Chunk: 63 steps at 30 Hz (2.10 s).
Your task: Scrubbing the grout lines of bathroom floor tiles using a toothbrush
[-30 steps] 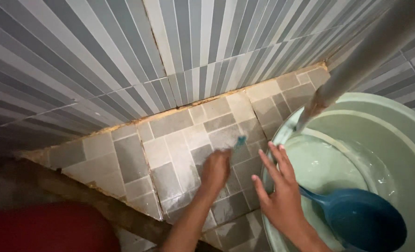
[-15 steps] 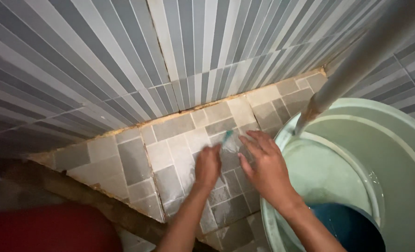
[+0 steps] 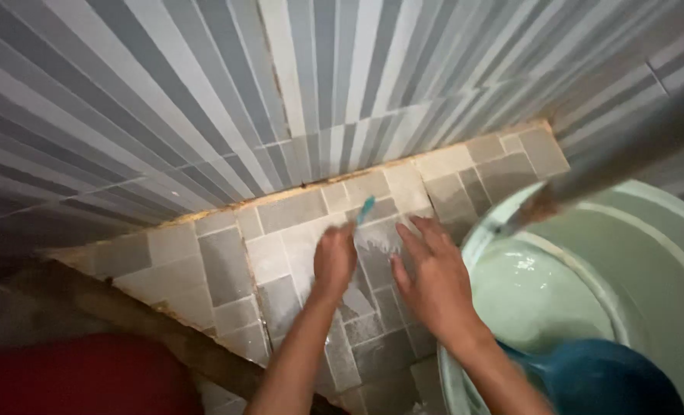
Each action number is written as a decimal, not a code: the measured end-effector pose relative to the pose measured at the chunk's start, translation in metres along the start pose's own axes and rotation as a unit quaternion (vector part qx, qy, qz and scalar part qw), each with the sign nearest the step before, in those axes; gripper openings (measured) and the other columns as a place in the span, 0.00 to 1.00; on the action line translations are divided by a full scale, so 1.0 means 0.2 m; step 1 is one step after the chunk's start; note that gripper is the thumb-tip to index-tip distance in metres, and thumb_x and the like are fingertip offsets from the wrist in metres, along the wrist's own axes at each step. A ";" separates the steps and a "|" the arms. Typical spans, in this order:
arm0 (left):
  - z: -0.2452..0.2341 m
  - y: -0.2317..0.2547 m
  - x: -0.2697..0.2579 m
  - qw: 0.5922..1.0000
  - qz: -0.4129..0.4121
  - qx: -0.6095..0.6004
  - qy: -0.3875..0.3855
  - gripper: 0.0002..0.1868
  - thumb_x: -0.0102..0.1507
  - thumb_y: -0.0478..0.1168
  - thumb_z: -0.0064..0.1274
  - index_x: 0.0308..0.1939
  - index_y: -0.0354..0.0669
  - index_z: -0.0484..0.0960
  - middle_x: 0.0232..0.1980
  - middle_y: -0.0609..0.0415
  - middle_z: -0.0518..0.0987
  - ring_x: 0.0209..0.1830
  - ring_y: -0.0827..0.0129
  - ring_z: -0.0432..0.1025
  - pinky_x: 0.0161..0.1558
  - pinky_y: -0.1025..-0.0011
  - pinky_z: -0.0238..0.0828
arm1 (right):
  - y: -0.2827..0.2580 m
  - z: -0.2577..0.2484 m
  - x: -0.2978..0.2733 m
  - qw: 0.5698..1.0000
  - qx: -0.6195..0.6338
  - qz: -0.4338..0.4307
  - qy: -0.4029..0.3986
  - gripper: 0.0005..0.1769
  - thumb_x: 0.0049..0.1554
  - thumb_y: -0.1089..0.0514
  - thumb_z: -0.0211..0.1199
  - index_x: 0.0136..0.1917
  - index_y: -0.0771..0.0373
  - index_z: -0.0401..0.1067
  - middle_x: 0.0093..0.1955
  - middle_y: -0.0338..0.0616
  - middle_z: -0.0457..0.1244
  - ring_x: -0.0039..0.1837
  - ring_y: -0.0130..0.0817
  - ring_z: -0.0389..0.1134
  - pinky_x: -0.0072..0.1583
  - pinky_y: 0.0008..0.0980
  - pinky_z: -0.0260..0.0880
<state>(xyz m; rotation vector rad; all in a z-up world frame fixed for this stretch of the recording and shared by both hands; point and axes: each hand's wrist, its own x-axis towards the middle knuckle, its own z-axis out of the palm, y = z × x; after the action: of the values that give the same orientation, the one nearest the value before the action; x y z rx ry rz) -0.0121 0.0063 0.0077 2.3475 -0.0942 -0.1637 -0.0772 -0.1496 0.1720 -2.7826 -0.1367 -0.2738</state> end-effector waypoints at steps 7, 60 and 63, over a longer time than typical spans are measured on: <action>-0.07 -0.05 -0.16 0.997 -0.029 -0.048 -0.049 0.21 0.69 0.36 0.39 0.61 0.48 0.83 0.42 0.36 0.81 0.47 0.44 0.79 0.48 0.53 0.78 | 0.01 0.02 0.14 0.999 0.028 0.016 -0.013 0.27 0.53 0.57 0.67 0.65 0.66 0.74 0.65 0.61 0.64 0.69 0.63 0.64 0.69 0.54 0.63; 0.06 -0.22 0.10 0.996 0.054 0.040 0.062 0.21 0.65 0.29 0.42 0.58 0.42 0.84 0.33 0.36 0.80 0.32 0.43 0.77 0.36 0.50 0.74 | 0.19 0.21 0.16 0.983 0.160 0.059 0.070 0.31 0.57 0.60 0.61 0.73 0.61 0.65 0.77 0.53 0.57 0.77 0.50 0.57 0.76 0.45 0.53; 0.04 -0.15 0.13 0.996 0.068 0.046 0.044 0.16 0.65 0.31 0.42 0.52 0.44 0.83 0.31 0.38 0.79 0.31 0.43 0.75 0.36 0.48 0.70 | 0.19 0.22 0.15 0.984 0.151 0.043 0.084 0.30 0.56 0.61 0.62 0.72 0.61 0.65 0.75 0.53 0.58 0.76 0.50 0.59 0.75 0.44 0.55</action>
<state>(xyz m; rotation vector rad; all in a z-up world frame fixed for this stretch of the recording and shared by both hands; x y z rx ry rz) 0.0131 0.0192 -0.0216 2.4267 -0.2211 0.0115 -0.0358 -0.1684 0.1260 -2.4454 -0.0129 -0.4272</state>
